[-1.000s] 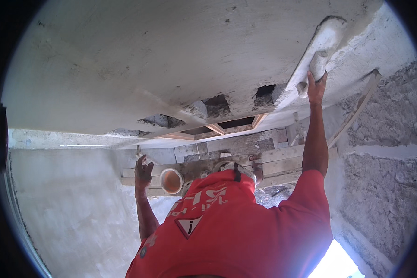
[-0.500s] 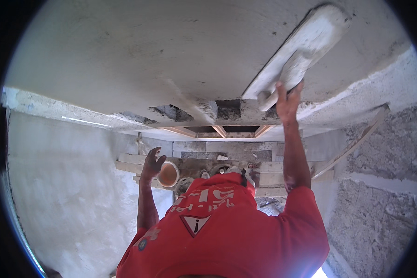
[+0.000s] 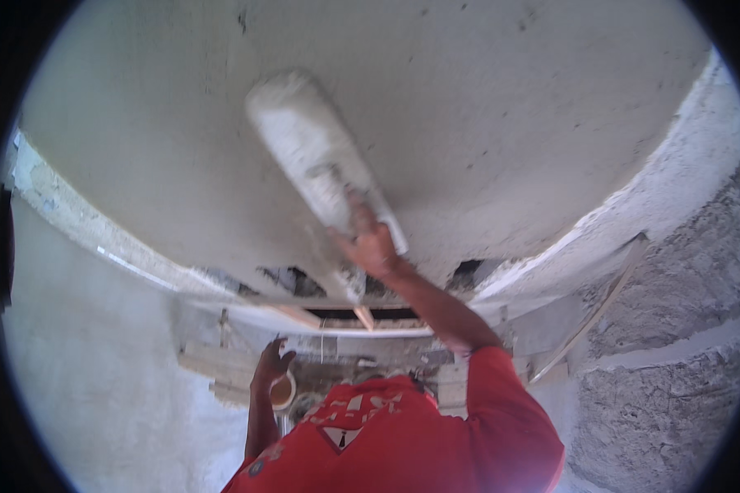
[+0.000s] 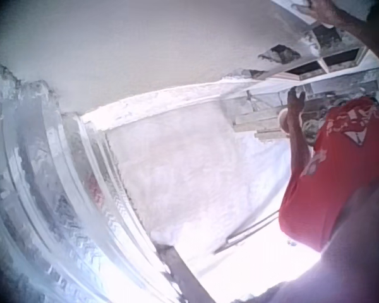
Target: The person uses a float to smooth wet plaster on a ceiling and wall, then uses a trowel to mix mortar in a bucket and apply it to a wall surface.
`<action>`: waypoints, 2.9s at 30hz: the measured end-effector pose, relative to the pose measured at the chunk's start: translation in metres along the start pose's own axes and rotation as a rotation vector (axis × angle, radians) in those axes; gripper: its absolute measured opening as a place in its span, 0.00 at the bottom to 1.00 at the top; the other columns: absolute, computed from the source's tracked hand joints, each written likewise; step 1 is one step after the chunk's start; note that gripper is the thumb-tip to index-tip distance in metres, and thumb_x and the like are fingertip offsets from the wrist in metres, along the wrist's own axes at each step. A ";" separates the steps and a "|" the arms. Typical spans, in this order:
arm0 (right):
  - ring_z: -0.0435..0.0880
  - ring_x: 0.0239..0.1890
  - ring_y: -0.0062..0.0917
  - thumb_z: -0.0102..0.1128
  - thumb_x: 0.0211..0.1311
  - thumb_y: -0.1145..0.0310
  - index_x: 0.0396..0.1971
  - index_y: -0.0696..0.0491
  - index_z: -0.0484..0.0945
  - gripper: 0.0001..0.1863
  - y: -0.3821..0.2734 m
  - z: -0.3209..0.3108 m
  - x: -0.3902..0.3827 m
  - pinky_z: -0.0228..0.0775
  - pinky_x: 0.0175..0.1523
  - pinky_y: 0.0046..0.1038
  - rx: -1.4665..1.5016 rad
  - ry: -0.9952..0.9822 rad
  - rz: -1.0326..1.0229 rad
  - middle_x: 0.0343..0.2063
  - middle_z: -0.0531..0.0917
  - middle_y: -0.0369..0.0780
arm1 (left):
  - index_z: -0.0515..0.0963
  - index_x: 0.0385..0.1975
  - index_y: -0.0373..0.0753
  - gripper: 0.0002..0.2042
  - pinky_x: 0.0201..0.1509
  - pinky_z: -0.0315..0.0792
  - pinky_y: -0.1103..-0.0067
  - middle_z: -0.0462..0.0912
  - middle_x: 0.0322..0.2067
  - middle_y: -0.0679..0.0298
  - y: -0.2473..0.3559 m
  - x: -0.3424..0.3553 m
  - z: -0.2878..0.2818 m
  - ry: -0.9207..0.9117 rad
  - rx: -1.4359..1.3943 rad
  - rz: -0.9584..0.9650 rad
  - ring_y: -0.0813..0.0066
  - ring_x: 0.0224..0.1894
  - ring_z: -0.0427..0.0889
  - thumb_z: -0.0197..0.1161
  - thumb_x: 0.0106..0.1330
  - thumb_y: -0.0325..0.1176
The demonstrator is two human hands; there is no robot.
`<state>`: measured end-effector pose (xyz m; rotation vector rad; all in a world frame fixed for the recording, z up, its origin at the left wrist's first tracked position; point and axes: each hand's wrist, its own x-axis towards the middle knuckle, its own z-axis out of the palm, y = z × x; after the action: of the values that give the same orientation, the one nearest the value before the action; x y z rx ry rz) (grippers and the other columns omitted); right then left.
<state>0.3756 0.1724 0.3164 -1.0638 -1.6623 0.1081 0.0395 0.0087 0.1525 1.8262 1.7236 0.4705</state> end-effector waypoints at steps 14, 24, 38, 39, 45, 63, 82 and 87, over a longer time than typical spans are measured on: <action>0.86 0.40 0.41 0.59 0.65 0.62 0.69 0.58 0.55 0.36 -0.041 -0.204 0.101 0.82 0.42 0.37 -0.272 0.433 0.243 0.41 0.82 0.57 | 0.71 0.54 0.35 0.26 0.53 0.71 0.60 0.79 0.44 0.42 -0.004 0.022 0.005 -0.026 -0.039 0.083 0.43 0.48 0.77 0.68 0.58 0.40; 0.69 0.19 0.17 0.58 0.66 0.59 0.66 0.65 0.56 0.37 0.126 -0.348 -0.002 0.65 0.24 0.21 -0.091 0.891 0.306 0.26 0.79 0.41 | 0.57 0.66 0.34 0.36 0.71 0.49 0.56 0.51 0.67 0.40 0.153 0.079 -0.114 0.582 0.028 0.505 0.40 0.69 0.51 0.67 0.59 0.37; 0.84 0.34 0.34 0.54 0.65 0.42 0.68 0.61 0.54 0.44 0.044 -0.481 0.133 0.79 0.29 0.29 -0.487 0.662 0.152 0.47 0.77 0.57 | 0.47 0.73 0.46 0.36 0.71 0.37 0.47 0.38 0.73 0.47 0.400 0.166 -0.274 1.208 0.484 1.081 0.39 0.73 0.36 0.48 0.71 0.56; 0.82 0.31 0.30 0.54 0.65 0.43 0.67 0.61 0.55 0.43 0.054 -0.492 0.129 0.77 0.28 0.28 -0.519 0.656 0.167 0.43 0.78 0.54 | 0.46 0.73 0.47 0.36 0.70 0.37 0.45 0.37 0.73 0.47 0.402 0.175 -0.279 1.232 0.496 1.072 0.39 0.73 0.35 0.47 0.71 0.57; 0.84 0.33 0.35 0.52 0.67 0.46 0.66 0.61 0.56 0.40 0.133 -0.463 0.037 0.78 0.39 0.35 -0.385 0.671 0.406 0.42 0.81 0.56 | 0.44 0.74 0.48 0.37 0.69 0.33 0.42 0.36 0.73 0.47 0.390 0.203 -0.294 1.308 0.580 1.003 0.39 0.73 0.35 0.40 0.71 0.62; 0.80 0.51 0.44 0.57 0.65 0.56 0.65 0.66 0.55 0.38 0.161 -0.447 -0.031 0.70 0.55 0.38 -0.486 0.582 0.284 0.47 0.79 0.59 | 0.45 0.73 0.41 0.38 0.72 0.32 0.51 0.40 0.74 0.50 0.395 0.201 -0.287 1.381 0.602 0.981 0.47 0.75 0.36 0.32 0.71 0.62; 0.77 0.28 0.24 0.49 0.65 0.40 0.66 0.61 0.57 0.43 0.024 -0.445 0.145 0.73 0.30 0.27 -0.219 0.698 0.118 0.43 0.79 0.48 | 0.46 0.73 0.43 0.42 0.71 0.34 0.46 0.39 0.73 0.48 0.384 0.204 -0.294 1.329 0.552 0.966 0.44 0.74 0.35 0.53 0.65 0.58; 0.78 0.43 0.33 0.47 0.65 0.36 0.67 0.60 0.55 0.46 -0.006 -0.369 0.125 0.75 0.41 0.32 -0.122 0.444 0.201 0.50 0.75 0.51 | 0.46 0.73 0.45 0.45 0.70 0.36 0.45 0.37 0.73 0.49 0.386 0.206 -0.296 1.318 0.522 0.956 0.44 0.74 0.35 0.60 0.61 0.57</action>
<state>0.6733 0.0951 0.5550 -1.2430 -1.1731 -0.0957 0.1808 0.2624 0.5941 3.0211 1.5155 2.1452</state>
